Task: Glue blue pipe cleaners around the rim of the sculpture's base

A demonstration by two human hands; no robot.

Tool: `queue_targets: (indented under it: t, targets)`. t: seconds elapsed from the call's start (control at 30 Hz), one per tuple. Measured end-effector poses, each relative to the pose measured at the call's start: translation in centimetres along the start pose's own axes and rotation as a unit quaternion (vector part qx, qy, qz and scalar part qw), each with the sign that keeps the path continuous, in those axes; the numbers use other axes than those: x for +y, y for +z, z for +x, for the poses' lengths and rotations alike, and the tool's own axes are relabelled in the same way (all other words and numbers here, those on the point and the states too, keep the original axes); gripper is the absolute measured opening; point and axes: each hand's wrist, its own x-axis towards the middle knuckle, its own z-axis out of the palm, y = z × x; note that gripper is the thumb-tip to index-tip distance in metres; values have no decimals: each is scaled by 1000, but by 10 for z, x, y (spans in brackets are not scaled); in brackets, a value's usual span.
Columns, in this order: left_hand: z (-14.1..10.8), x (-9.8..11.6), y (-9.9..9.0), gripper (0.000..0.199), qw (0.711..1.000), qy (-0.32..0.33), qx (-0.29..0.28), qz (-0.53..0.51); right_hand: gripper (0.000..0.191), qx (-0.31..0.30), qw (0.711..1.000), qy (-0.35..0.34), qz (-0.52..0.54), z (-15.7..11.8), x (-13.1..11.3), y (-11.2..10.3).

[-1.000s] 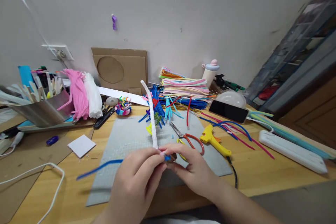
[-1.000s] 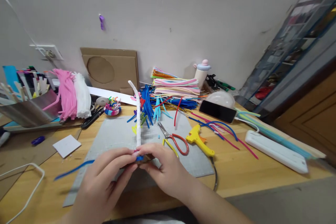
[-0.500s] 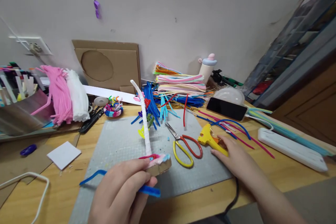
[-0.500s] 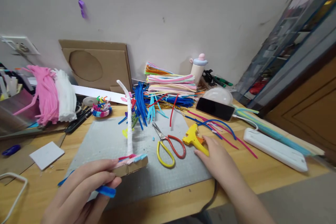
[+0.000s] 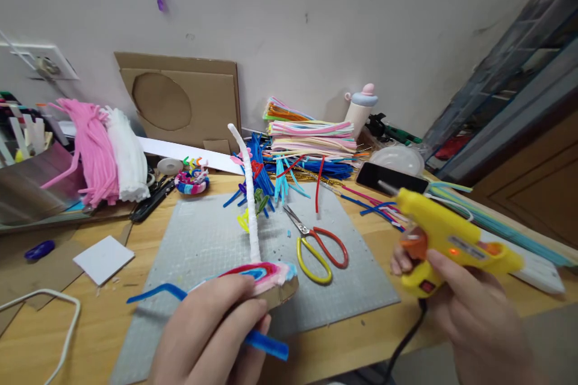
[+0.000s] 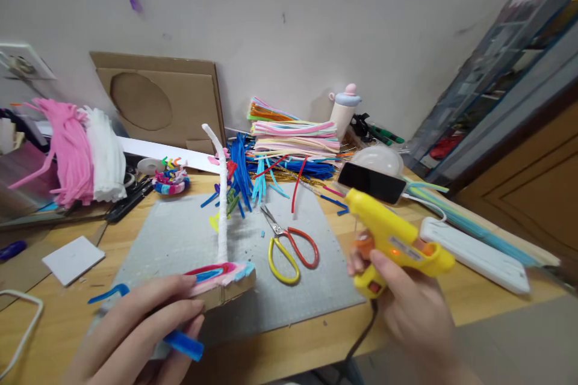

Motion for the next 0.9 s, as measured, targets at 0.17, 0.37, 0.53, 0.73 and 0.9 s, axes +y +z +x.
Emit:
queue_targets:
  t: [0.17,0.37,0.53,0.73,0.9]
  targets:
    - [-4,-6,-3,24,999,30,-25,-8,24,-168,968,123,141,-19,-19,21]
    - [-4,-4,-5,23,999,32,-27,-6,35,-231,946,210,88,-42,-8,36]
    - [0,-3,-8,23,999,22,-37,-15,38,-236,941,211,120,-38,-14,45]
    - [3,-5,-7,14,998,47,-7,-39,38,-225,959,175,0,-40,-29,43]
    - [1,1,-4,15,999,28,29,-24,38,-258,958,123,-11,-39,-43,53]
